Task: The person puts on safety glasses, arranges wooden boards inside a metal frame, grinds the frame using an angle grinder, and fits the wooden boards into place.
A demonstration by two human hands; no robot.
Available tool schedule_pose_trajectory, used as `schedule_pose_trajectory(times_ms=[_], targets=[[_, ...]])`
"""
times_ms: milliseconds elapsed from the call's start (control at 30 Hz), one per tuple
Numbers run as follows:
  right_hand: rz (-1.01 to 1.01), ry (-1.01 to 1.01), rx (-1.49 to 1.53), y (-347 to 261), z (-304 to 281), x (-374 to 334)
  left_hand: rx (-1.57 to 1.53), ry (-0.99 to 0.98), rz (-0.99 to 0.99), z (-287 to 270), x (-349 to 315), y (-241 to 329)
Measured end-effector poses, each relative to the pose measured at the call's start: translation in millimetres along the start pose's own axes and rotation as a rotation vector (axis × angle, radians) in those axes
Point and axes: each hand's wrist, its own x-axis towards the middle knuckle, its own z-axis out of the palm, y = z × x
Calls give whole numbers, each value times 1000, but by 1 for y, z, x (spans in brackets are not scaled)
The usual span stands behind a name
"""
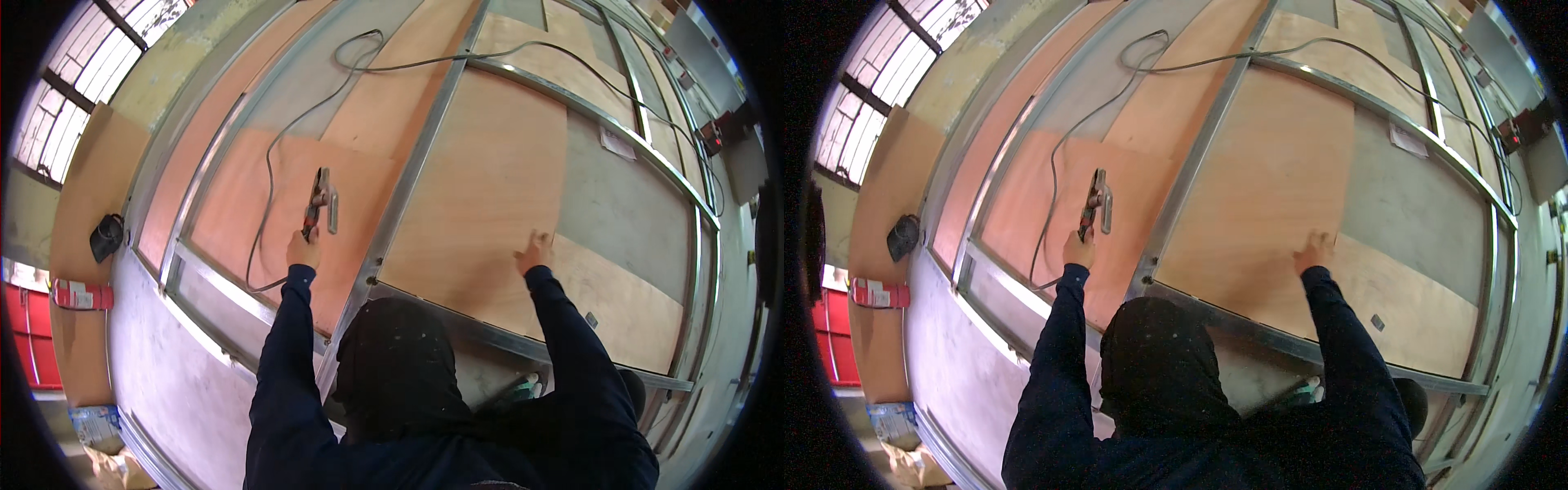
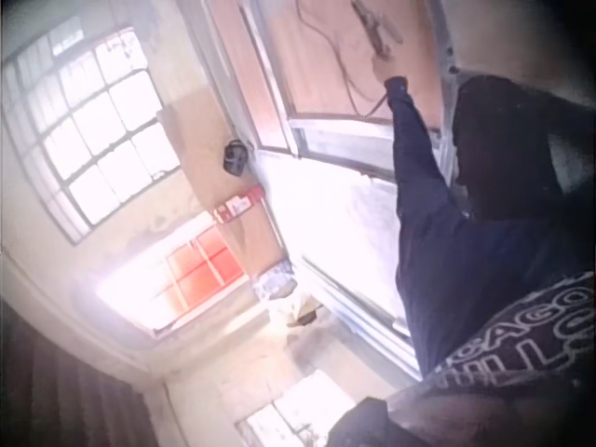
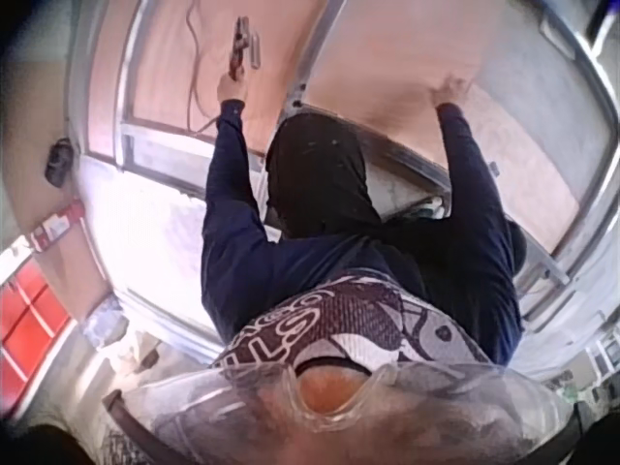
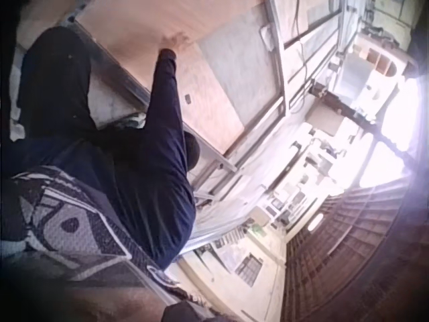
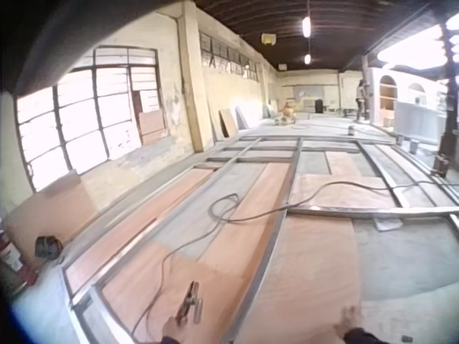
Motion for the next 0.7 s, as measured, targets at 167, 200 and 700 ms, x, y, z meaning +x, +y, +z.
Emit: schedule_pose_trajectory(times_ms=[167, 200, 700], targets=[[-560, -467, 1060, -165, -48, -58, -553, -2, 337, -23, -32, 118], [-514, -555, 1478, -191, -63, -70, -734, -166, 280, -29, -44, 154], [-130, 940, 211, 261, -375, 61, -500, -325, 858, -112, -7, 185]])
